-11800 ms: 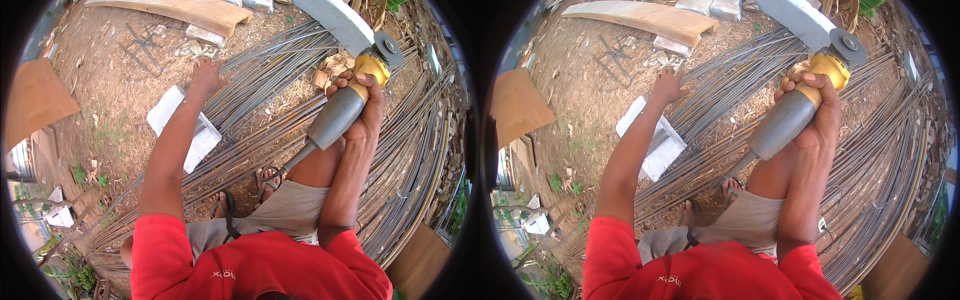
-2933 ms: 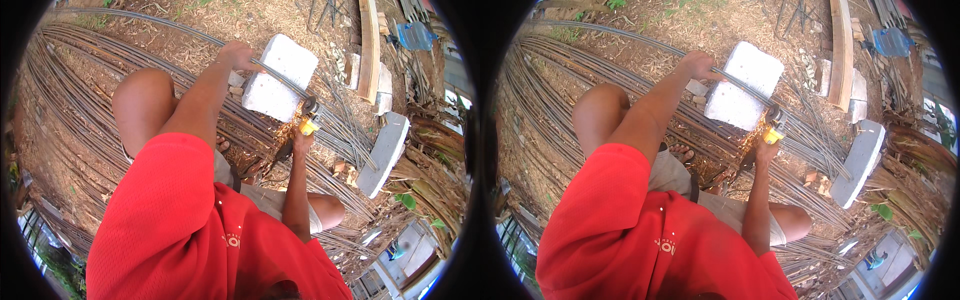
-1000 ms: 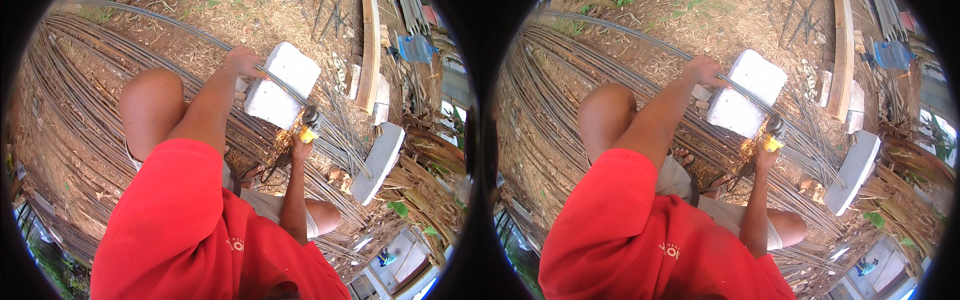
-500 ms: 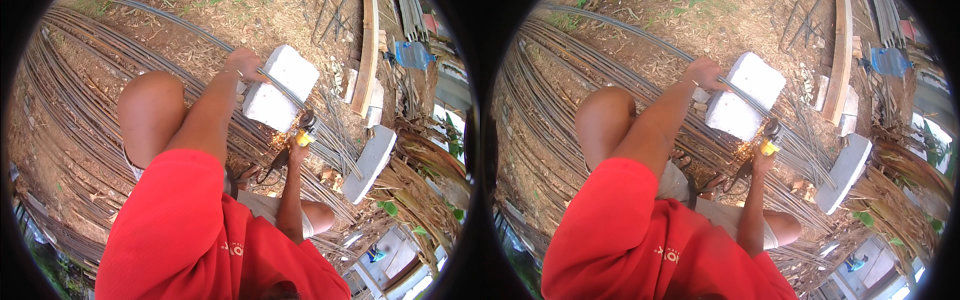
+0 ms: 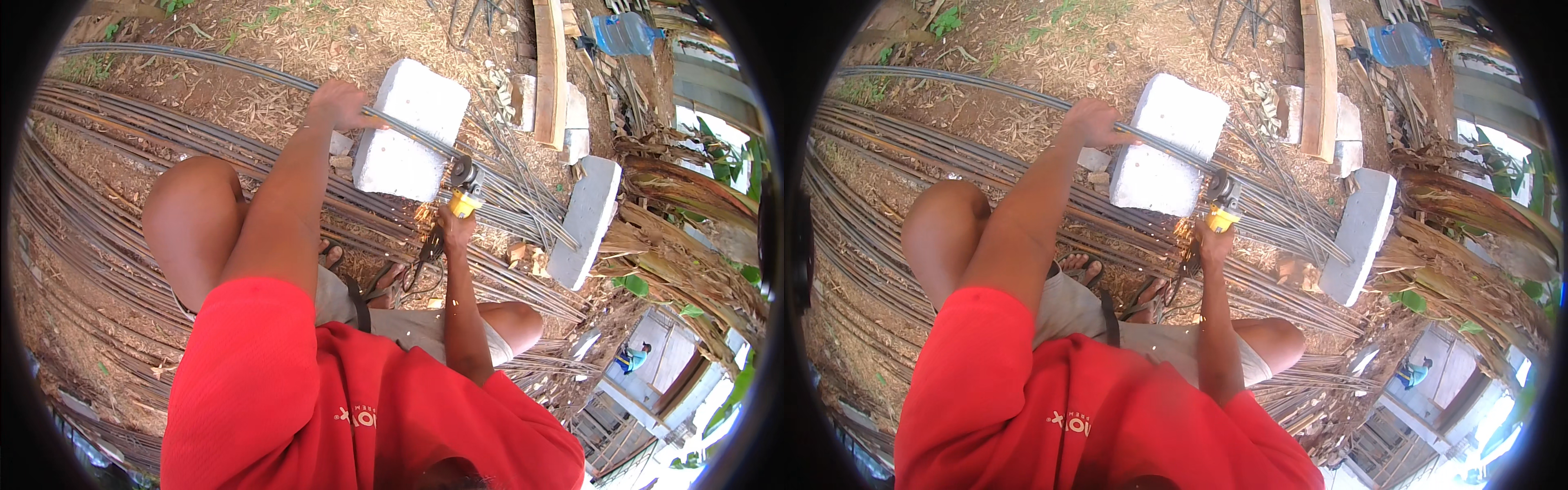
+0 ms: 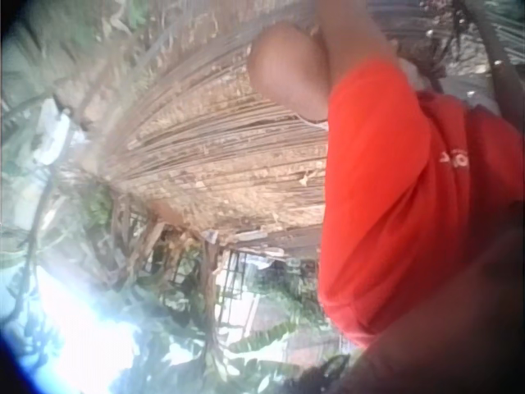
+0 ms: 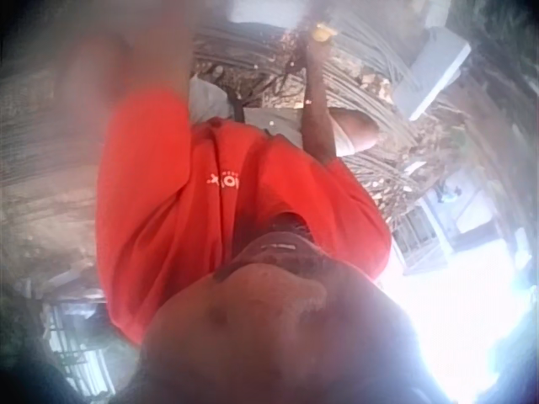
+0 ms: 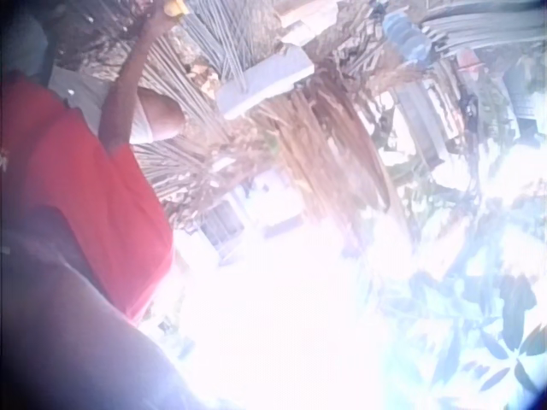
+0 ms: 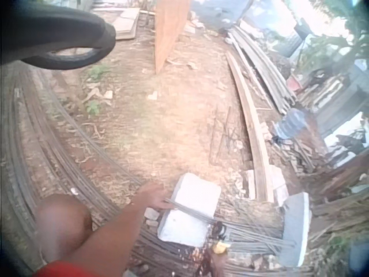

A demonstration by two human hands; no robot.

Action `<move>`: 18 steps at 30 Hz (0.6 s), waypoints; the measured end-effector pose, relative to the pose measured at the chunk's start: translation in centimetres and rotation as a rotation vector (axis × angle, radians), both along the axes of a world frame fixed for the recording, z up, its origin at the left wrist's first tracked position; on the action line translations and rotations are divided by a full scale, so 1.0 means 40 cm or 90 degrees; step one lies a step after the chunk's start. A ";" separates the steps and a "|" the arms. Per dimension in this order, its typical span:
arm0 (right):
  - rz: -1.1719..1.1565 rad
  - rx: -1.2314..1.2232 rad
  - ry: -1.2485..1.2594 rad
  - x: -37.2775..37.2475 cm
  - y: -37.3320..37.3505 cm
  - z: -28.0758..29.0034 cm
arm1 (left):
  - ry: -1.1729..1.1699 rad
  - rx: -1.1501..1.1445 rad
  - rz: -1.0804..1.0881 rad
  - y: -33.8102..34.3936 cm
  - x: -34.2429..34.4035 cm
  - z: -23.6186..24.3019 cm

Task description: The person uses an angle grinder to cut multiple metal rods placed on a white block. They repeatedly position the rods and cut them, producing sparks, then move the cut pieces aside.

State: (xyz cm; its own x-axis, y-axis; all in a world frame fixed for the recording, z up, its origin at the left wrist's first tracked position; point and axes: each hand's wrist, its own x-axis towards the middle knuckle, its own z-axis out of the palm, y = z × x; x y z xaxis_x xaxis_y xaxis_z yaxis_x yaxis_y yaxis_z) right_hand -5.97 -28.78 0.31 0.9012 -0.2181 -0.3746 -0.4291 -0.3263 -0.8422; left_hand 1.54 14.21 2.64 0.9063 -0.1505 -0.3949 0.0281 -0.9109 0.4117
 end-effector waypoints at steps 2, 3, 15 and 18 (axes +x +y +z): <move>0.015 -0.080 -0.009 0.000 0.009 0.006 | -0.036 -0.010 0.008 -0.001 -0.004 0.000; -0.009 -0.084 0.007 -0.002 0.015 0.006 | -0.048 -0.009 0.008 -0.001 -0.006 0.001; 0.003 -0.010 -0.042 -0.007 0.020 0.007 | -0.027 0.022 0.027 -0.016 0.005 0.012; -0.004 -0.073 -0.052 -0.004 0.015 -0.004 | 0.015 0.025 0.016 -0.018 0.012 0.015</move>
